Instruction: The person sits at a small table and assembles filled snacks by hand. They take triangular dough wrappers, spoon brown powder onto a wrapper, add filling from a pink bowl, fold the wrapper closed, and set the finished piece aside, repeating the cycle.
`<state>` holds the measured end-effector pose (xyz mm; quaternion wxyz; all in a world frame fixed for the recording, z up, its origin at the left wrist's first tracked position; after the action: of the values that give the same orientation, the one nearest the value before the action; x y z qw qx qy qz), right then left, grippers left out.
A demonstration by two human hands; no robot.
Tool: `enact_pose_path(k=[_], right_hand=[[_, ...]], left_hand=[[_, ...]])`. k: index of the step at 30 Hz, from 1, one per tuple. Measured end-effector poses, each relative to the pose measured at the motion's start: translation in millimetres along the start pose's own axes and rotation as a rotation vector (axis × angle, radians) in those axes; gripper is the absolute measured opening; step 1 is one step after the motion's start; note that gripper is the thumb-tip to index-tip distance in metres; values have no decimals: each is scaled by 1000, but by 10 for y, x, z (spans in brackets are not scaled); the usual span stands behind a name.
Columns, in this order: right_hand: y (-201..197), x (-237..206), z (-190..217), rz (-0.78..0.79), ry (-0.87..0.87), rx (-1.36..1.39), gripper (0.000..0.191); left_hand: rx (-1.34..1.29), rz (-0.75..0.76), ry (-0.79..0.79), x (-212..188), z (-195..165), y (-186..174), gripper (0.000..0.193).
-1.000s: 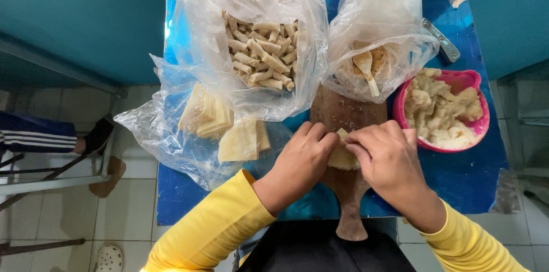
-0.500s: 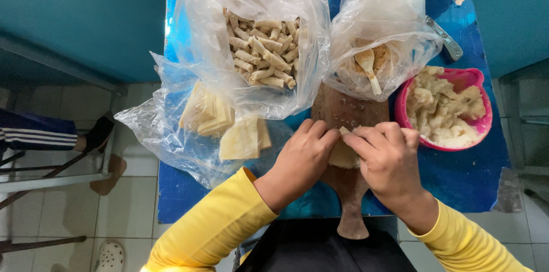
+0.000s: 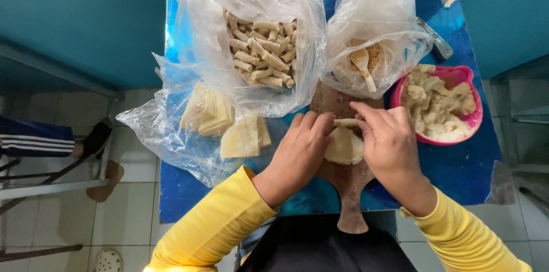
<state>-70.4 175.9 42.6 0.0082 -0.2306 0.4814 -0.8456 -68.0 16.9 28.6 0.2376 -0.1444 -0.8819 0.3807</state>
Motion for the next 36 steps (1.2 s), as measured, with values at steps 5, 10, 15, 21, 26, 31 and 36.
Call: enact_pose_path(k=[5,10,15,21,26,31,36], right_hand=[[3,-112,-255,58,292,351,35],[32,-185,-277,137,373,786,30],[-326,-239,94,-21,-71,190,46],[-370,-309,246,-119,-168,-41,37],[-368,-430,271,-182,-237,-248,42],[-435,-544,184,-255,-219,-152,39],[-651,-700,-135,-256,-60,-227,35]], left_hand=[[-99,-106,26,-4,-17,-35,44],[-433,-38,-87,38,97,67,25],[-523,25,-147,70,149,164,22],[-638,98,-166,25,108,225,21],[-647,116,-170,35,80,219,21],[-555,44,-138,57,-81,-28,20],[-101,-282,-43,-42,-241,-706,21]])
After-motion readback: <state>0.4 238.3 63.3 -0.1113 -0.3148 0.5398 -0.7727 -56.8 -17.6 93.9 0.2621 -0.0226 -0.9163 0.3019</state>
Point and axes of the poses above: each hand's wrist, its own x-axis towards the middle knuckle, its own y-axis out of the palm, z = x × y, the point moved 6 cm from there along x, towards the middle knuckle, and after that the axes turned 3 degrees about z, right-handed, at the moved point
